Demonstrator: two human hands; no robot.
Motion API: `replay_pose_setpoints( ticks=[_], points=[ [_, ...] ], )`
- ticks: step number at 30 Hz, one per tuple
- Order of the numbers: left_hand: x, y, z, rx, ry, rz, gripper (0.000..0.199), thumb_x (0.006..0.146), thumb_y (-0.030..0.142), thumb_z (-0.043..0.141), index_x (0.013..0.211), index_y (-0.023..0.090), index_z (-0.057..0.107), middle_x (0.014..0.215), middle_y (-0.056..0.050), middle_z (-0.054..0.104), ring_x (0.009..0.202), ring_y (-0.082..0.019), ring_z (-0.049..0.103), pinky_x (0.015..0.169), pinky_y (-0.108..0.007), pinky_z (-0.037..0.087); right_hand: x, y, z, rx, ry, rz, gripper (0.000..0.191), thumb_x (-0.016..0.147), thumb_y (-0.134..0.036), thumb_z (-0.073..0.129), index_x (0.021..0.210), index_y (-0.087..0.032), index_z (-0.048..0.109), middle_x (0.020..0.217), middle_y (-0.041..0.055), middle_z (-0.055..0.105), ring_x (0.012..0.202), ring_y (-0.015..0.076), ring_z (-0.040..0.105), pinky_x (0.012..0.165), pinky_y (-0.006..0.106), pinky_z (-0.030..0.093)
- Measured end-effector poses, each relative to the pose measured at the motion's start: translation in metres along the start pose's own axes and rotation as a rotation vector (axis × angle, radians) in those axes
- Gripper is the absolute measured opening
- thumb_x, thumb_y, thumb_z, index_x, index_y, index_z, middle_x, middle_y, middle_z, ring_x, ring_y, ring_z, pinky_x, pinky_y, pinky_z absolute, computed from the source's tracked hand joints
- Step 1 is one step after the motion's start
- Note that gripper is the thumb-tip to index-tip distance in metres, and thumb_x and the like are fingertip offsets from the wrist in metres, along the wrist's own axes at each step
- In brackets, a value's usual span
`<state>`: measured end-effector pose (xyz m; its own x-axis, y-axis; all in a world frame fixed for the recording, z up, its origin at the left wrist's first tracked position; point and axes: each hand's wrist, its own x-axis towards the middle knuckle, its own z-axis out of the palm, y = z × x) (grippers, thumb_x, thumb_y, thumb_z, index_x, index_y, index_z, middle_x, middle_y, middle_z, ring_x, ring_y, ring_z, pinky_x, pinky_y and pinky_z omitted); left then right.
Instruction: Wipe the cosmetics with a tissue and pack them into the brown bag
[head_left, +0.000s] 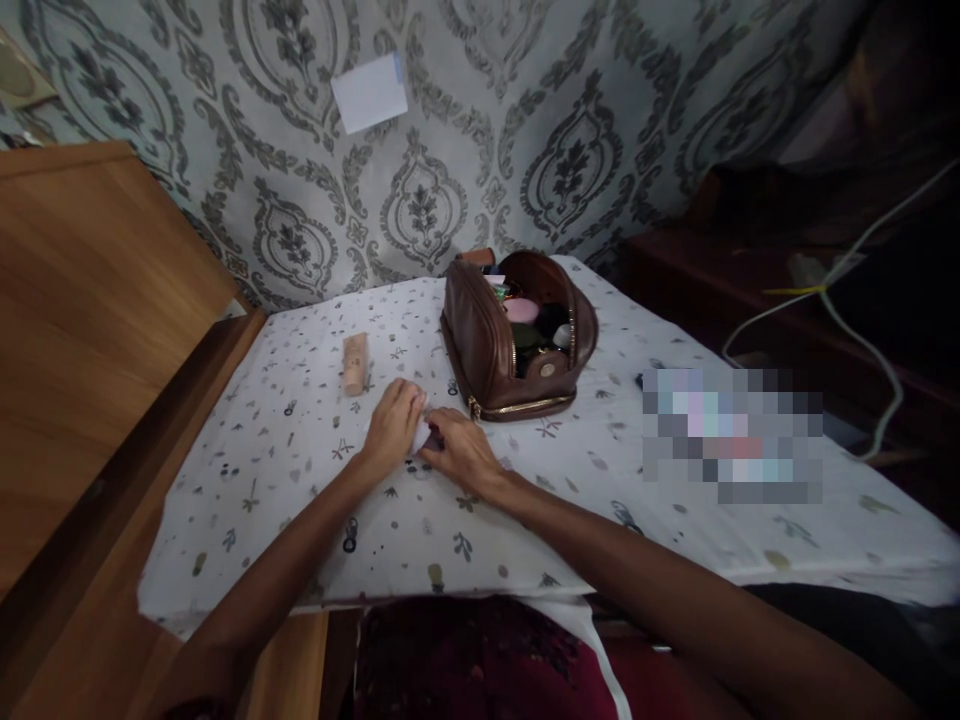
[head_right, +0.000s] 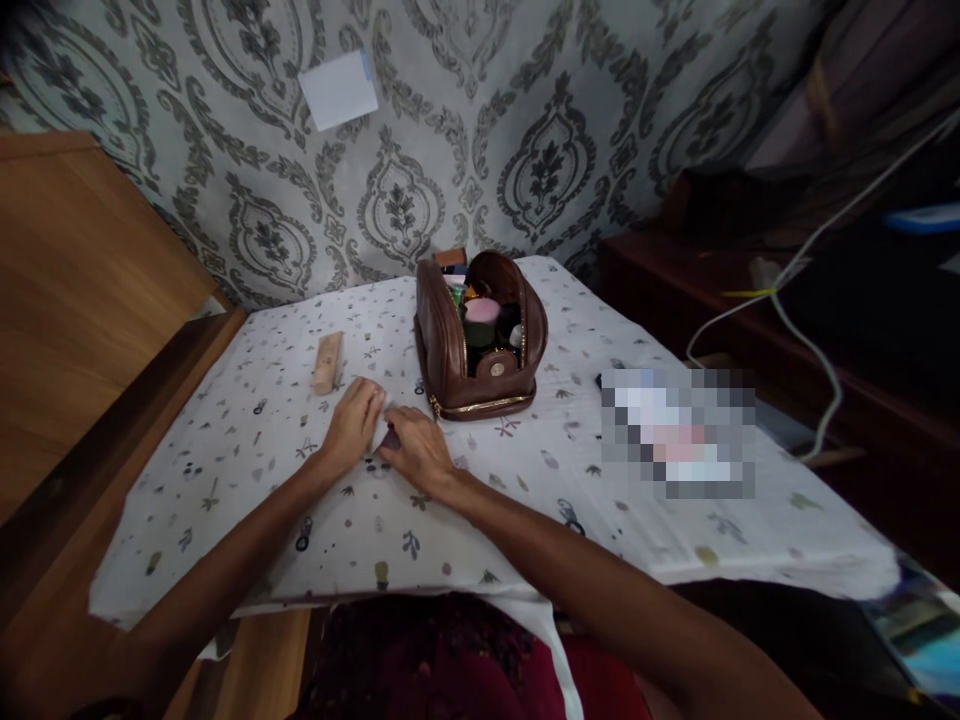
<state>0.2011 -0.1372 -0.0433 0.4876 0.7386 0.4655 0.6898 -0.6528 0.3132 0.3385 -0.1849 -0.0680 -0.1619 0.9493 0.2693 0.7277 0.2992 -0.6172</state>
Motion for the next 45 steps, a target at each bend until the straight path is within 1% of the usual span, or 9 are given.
replay_pose_setpoints(
  ticks=[3, 5, 10, 16, 22, 30, 38, 41, 45],
  points=[
    [-0.008, -0.005, 0.007, 0.000, -0.073, 0.049, 0.033, 0.103, 0.031, 0.029, 0.093, 0.018, 0.058, 0.089, -0.007, 0.063, 0.090, -0.022, 0.058, 0.085, -0.037, 0.046, 0.000, 0.000, 0.001, 0.007, 0.005, 0.005, 0.014, 0.076, -0.014, 0.066, 0.088, -0.017, 0.060, 0.088, 0.0060, 0.063, 0.085, 0.0206, 0.056, 0.077, 0.030, 0.042],
    [-0.016, -0.011, 0.005, 0.006, -0.136, 0.105, 0.031, 0.102, 0.036, 0.037, 0.112, 0.016, 0.058, 0.109, -0.011, 0.065, 0.106, -0.025, 0.058, 0.096, -0.044, 0.044, 0.000, 0.001, 0.001, 0.015, 0.008, 0.003, 0.014, 0.076, -0.013, 0.065, 0.089, -0.017, 0.060, 0.089, 0.0062, 0.064, 0.087, 0.0205, 0.056, 0.078, 0.030, 0.042],
    [-0.034, -0.027, -0.013, 0.043, -0.342, 0.242, 0.060, 0.101, 0.046, 0.036, 0.152, 0.018, 0.024, 0.158, -0.015, 0.032, 0.146, -0.027, 0.029, 0.118, -0.045, 0.031, 0.000, 0.001, 0.000, 0.017, -0.002, -0.001, 0.017, 0.076, -0.015, 0.070, 0.089, -0.018, 0.060, 0.088, 0.0049, 0.064, 0.085, 0.0199, 0.057, 0.076, 0.029, 0.043],
    [-0.044, -0.060, -0.030, 0.080, -0.395, 0.226, 0.051, 0.103, 0.044, 0.031, 0.151, 0.026, 0.032, 0.153, -0.007, 0.045, 0.141, -0.020, 0.041, 0.117, -0.039, 0.036, 0.000, -0.001, -0.003, 0.009, -0.010, 0.008, 0.018, 0.078, -0.023, 0.075, 0.086, -0.018, 0.059, 0.086, 0.0046, 0.063, 0.082, 0.0194, 0.057, 0.073, 0.028, 0.041],
    [-0.051, -0.080, -0.026, 0.083, -0.242, 0.172, 0.042, 0.103, 0.039, 0.034, 0.136, 0.022, 0.053, 0.139, -0.008, 0.059, 0.129, -0.020, 0.055, 0.110, -0.040, 0.046, 0.000, -0.001, -0.003, -0.020, -0.030, 0.021, 0.017, 0.080, -0.026, 0.074, 0.088, -0.018, 0.061, 0.086, 0.0047, 0.064, 0.081, 0.0188, 0.057, 0.071, 0.028, 0.040],
    [-0.053, -0.076, -0.028, 0.106, -0.018, 0.072, 0.028, 0.101, 0.031, 0.042, 0.098, 0.019, 0.067, 0.100, -0.007, 0.065, 0.098, -0.020, 0.063, 0.090, -0.035, 0.054, -0.001, 0.000, -0.001, -0.049, 0.014, -0.014, 0.019, 0.088, -0.036, 0.066, 0.084, -0.017, 0.064, 0.088, 0.0072, 0.063, 0.087, 0.0205, 0.057, 0.076, 0.030, 0.042],
    [-0.027, -0.027, -0.040, -0.018, 0.151, 0.048, 0.018, 0.101, 0.030, 0.045, 0.111, 0.020, 0.056, 0.099, -0.005, 0.067, 0.092, -0.017, 0.065, 0.085, -0.030, 0.053, -0.002, -0.001, -0.001, 0.087, 0.005, 0.005, 0.014, 0.082, -0.019, 0.069, 0.090, -0.019, 0.058, 0.087, 0.0032, 0.062, 0.081, 0.0180, 0.056, 0.072, 0.028, 0.041],
    [-0.022, -0.004, -0.024, -0.024, 0.077, 0.165, 0.020, 0.103, 0.028, 0.037, 0.109, 0.019, 0.054, 0.099, -0.006, 0.067, 0.094, -0.018, 0.065, 0.089, -0.033, 0.052, -0.003, 0.001, 0.002, 0.068, 0.051, -0.029, 0.021, 0.078, -0.012, 0.066, 0.092, -0.020, 0.054, 0.088, 0.0029, 0.061, 0.081, 0.0188, 0.055, 0.073, 0.028, 0.041],
    [-0.027, 0.002, -0.005, 0.237, -0.075, 0.272, 0.023, 0.103, 0.028, 0.034, 0.096, 0.018, 0.054, 0.086, -0.005, 0.066, 0.086, -0.021, 0.064, 0.101, -0.046, 0.045, -0.005, 0.001, 0.004, 0.044, 0.031, -0.020, 0.030, 0.071, -0.003, 0.062, 0.093, -0.020, 0.050, 0.089, 0.0036, 0.058, 0.085, 0.0202, 0.054, 0.074, 0.029, 0.042]
  ],
)
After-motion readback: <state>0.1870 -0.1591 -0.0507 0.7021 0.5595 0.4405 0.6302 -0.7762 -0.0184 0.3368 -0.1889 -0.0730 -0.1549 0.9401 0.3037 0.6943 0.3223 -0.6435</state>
